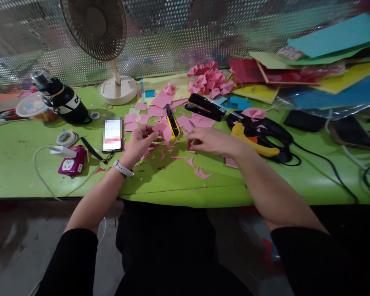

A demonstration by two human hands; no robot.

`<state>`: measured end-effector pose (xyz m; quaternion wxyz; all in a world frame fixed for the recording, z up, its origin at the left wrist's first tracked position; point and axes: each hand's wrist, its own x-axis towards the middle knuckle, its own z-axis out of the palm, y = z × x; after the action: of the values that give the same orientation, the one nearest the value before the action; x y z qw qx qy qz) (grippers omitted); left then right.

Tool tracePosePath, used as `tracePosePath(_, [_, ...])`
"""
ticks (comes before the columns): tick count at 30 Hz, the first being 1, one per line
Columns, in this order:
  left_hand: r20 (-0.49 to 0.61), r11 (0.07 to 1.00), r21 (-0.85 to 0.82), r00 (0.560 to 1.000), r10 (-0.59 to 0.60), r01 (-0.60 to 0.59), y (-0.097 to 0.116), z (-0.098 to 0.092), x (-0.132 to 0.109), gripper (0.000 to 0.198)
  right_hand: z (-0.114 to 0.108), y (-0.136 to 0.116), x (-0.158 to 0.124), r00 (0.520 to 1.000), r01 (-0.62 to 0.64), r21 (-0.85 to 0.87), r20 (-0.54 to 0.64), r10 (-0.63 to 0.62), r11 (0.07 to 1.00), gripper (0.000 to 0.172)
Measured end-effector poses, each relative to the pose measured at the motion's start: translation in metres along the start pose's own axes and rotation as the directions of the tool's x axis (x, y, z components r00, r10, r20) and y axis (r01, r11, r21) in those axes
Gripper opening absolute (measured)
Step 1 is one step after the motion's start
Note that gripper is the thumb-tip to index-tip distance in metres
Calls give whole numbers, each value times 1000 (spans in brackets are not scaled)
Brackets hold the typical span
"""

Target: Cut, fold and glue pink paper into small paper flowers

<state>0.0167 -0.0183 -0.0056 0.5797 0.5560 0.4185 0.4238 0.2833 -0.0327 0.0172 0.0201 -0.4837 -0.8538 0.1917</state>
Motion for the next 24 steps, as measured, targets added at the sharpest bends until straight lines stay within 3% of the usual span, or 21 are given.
tracePosePath(3, [9, 1000, -11, 1000, 1, -1, -1, 0, 0, 20, -6, 1, -3, 999, -9, 35, -40, 11, 999, 16])
tracePosePath(8, [10, 999, 39, 1000, 29, -29, 2, 5, -5, 16, -14, -9, -11, 981, -107, 232, -136, 142, 967, 18])
tracePosePath(18, [124, 991, 91, 988, 88, -100, -8, 15, -10, 20, 4, -40, -7, 932, 156, 406, -362, 1, 901, 25])
tracePosePath(24, [222, 1000, 9, 975, 2, -4, -6, 15, -12, 19, 19, -55, -3, 846, 243, 256, -527, -75, 936, 19])
